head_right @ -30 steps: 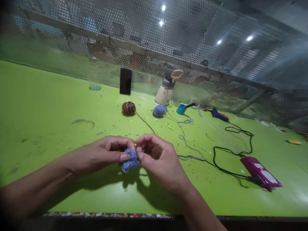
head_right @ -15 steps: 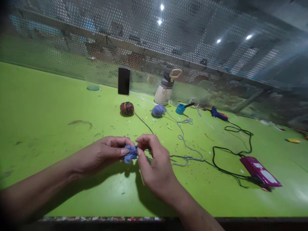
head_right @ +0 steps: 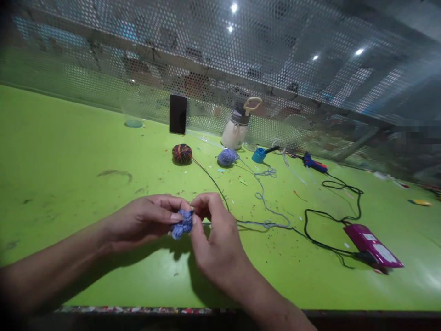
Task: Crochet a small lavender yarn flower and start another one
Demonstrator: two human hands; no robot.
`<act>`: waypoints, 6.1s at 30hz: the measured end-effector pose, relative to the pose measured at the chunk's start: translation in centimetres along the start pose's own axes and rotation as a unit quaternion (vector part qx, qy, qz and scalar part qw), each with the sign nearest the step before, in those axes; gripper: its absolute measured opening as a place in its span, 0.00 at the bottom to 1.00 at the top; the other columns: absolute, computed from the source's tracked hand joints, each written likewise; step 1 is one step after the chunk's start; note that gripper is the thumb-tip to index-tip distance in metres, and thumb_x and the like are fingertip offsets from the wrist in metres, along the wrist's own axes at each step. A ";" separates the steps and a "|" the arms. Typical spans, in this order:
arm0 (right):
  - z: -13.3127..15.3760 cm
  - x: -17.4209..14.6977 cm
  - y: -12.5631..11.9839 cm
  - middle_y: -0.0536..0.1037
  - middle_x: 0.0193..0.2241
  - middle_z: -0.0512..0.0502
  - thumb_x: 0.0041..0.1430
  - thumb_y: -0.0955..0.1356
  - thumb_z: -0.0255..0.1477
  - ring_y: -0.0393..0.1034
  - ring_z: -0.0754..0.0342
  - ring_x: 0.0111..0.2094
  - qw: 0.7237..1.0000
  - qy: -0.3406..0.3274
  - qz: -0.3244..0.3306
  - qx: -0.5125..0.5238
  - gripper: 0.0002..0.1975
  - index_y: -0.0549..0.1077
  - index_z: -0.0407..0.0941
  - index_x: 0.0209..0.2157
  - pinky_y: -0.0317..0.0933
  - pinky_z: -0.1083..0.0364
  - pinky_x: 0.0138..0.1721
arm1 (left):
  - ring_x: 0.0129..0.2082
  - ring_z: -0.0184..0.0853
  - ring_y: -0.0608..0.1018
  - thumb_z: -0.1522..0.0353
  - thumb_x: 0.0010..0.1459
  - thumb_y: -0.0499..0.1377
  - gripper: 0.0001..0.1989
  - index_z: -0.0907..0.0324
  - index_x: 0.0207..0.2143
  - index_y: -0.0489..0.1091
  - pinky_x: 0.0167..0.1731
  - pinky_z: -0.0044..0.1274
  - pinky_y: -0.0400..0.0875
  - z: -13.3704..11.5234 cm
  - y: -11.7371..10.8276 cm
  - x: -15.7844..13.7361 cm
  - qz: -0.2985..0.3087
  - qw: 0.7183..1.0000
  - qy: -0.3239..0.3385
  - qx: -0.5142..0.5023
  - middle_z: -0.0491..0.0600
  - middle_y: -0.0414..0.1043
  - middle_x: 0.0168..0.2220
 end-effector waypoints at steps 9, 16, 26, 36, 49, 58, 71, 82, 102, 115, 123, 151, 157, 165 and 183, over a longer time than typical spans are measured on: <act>-0.3 0.3 -0.1 0.67 0.32 0.49 0.60 0.63 0.23 0.65 0.54 0.33 1.000 0.023 0.011 0.010 0.05 0.62 0.46 0.37 0.62 0.53 0.34 | 0.30 0.31 0.69 0.75 0.48 0.63 0.04 0.66 0.29 0.75 0.35 0.24 0.60 -0.3 -0.1 0.3 -0.007 0.999 0.007 0.033 0.50 0.71 0.29; 0.0 0.0 0.0 0.66 0.31 0.49 0.60 0.63 0.23 0.65 0.54 0.32 0.999 0.029 0.005 0.013 0.04 0.61 0.47 0.36 0.62 0.53 0.33 | 0.29 0.30 0.69 0.74 0.50 0.62 0.04 0.65 0.31 0.75 0.35 0.23 0.61 0.3 0.3 0.2 0.023 0.999 0.035 -0.010 0.49 0.70 0.30; -0.8 0.9 -0.6 0.69 0.31 0.48 0.60 0.64 0.26 0.67 0.53 0.33 0.997 0.060 0.016 0.035 0.02 0.65 0.46 0.35 0.63 0.52 0.35 | 0.30 0.30 0.68 0.75 0.50 0.64 0.03 0.64 0.31 0.75 0.33 0.23 0.58 -0.2 -0.3 0.4 -0.014 0.999 0.027 0.030 0.49 0.72 0.31; -2.6 1.5 -1.0 0.74 0.32 0.47 0.60 0.69 0.34 0.68 0.54 0.35 0.956 0.176 0.016 0.235 0.08 0.74 0.44 0.36 0.61 0.53 0.39 | 0.31 0.30 0.68 0.73 0.52 0.64 0.06 0.62 0.34 0.73 0.34 0.24 0.58 -0.4 -0.5 0.4 -0.024 0.996 0.049 0.076 0.48 0.71 0.33; -1.7 1.3 0.5 0.74 0.28 0.50 0.55 0.71 0.36 0.66 0.56 0.30 0.958 0.172 0.061 0.221 0.10 0.73 0.44 0.30 0.59 0.55 0.35 | 0.29 0.30 0.67 0.74 0.49 0.63 0.07 0.60 0.32 0.69 0.32 0.24 0.58 -0.8 0.3 0.2 -0.066 0.988 0.081 0.112 0.43 0.67 0.28; -2.9 1.0 1.6 0.69 0.22 0.52 0.50 0.74 0.33 0.61 0.59 0.24 0.887 0.275 0.013 0.370 0.12 0.70 0.42 0.24 0.57 0.57 0.29 | 0.30 0.31 0.71 0.75 0.48 0.64 0.04 0.63 0.29 0.73 0.37 0.24 0.62 -0.5 -0.1 0.3 -0.056 0.992 0.058 0.102 0.47 0.72 0.29; -3.7 1.4 1.3 0.74 0.28 0.47 0.53 0.72 0.41 0.66 0.56 0.29 0.877 0.251 -0.002 0.409 0.16 0.74 0.41 0.31 0.61 0.56 0.30 | 0.33 0.33 0.75 0.72 0.49 0.67 0.06 0.64 0.31 0.75 0.39 0.26 0.66 -0.4 -1.6 1.1 -0.091 0.991 0.081 0.052 0.52 0.76 0.33; -3.6 1.9 0.5 0.76 0.26 0.49 0.43 0.77 0.28 0.67 0.57 0.29 0.920 0.185 0.021 0.344 0.09 0.77 0.42 0.28 0.59 0.55 0.36 | 0.30 0.30 0.72 0.76 0.44 0.65 0.05 0.63 0.28 0.74 0.33 0.24 0.60 -1.0 -1.0 1.1 -0.065 0.982 0.154 0.084 0.48 0.72 0.29; -4.7 2.8 1.4 0.77 0.26 0.49 0.37 0.79 0.22 0.71 0.56 0.29 0.928 0.147 0.039 0.341 0.21 0.77 0.43 0.38 0.63 0.54 0.36 | 0.29 0.31 0.72 0.66 0.50 0.66 0.09 0.63 0.28 0.72 0.31 0.24 0.63 -1.4 -2.3 2.1 -0.080 0.974 0.137 0.162 0.50 0.72 0.30; -5.2 2.7 1.2 0.79 0.28 0.50 0.41 0.77 0.23 0.72 0.55 0.31 0.944 0.145 0.029 0.295 0.22 0.75 0.45 0.41 0.63 0.52 0.37 | 0.28 0.33 0.70 0.62 0.52 0.64 0.11 0.62 0.27 0.72 0.26 0.23 0.59 -1.5 -2.4 2.0 -0.109 0.965 0.142 0.191 0.52 0.73 0.29; -5.0 2.2 1.6 0.79 0.27 0.50 0.40 0.78 0.25 0.72 0.54 0.29 0.942 0.173 0.040 0.287 0.20 0.76 0.44 0.38 0.63 0.52 0.37 | 0.22 0.30 0.66 0.67 0.47 0.68 0.09 0.63 0.22 0.74 0.25 0.24 0.55 -1.6 -2.2 1.6 -0.085 0.970 0.106 0.202 0.48 0.70 0.21; -4.7 1.9 2.4 0.75 0.29 0.50 0.45 0.75 0.24 0.70 0.53 0.35 0.932 0.194 -0.019 0.307 0.17 0.74 0.48 0.39 0.61 0.52 0.39 | 0.25 0.28 0.67 0.70 0.53 0.63 0.06 0.65 0.27 0.72 0.28 0.22 0.58 0.1 -1.5 1.8 -0.127 0.987 0.094 -0.018 0.48 0.69 0.26; -4.8 1.9 1.6 0.76 0.31 0.48 0.44 0.77 0.28 0.70 0.55 0.30 0.910 0.212 -0.015 0.355 0.20 0.73 0.45 0.41 0.61 0.54 0.33 | 0.30 0.30 0.71 0.67 0.56 0.62 0.08 0.65 0.31 0.73 0.31 0.23 0.62 0.2 -1.2 1.8 -0.112 0.989 0.089 -0.028 0.50 0.71 0.32; -4.5 1.7 1.4 0.76 0.30 0.48 0.44 0.77 0.30 0.70 0.54 0.32 0.914 0.212 -0.020 0.346 0.16 0.76 0.44 0.37 0.61 0.53 0.35 | 0.23 0.27 0.67 0.65 0.47 0.70 0.13 0.65 0.28 0.72 0.26 0.22 0.56 0.2 -1.4 1.5 -0.103 0.992 0.062 0.021 0.48 0.71 0.26; -3.8 1.7 1.3 0.79 0.33 0.47 0.42 0.77 0.23 0.72 0.55 0.33 0.866 0.232 -0.004 0.443 0.19 0.75 0.44 0.40 0.61 0.55 0.39 | 0.29 0.28 0.71 0.69 0.51 0.67 0.09 0.63 0.30 0.70 0.33 0.22 0.60 -0.2 -1.9 1.6 -0.088 0.990 0.109 0.001 0.47 0.72 0.30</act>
Point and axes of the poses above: each hand's wrist, its own x-axis towards the middle knuckle, its own y-axis out of the palm, z = x × y, the point moved 4 cm from there along x, towards the middle knuckle
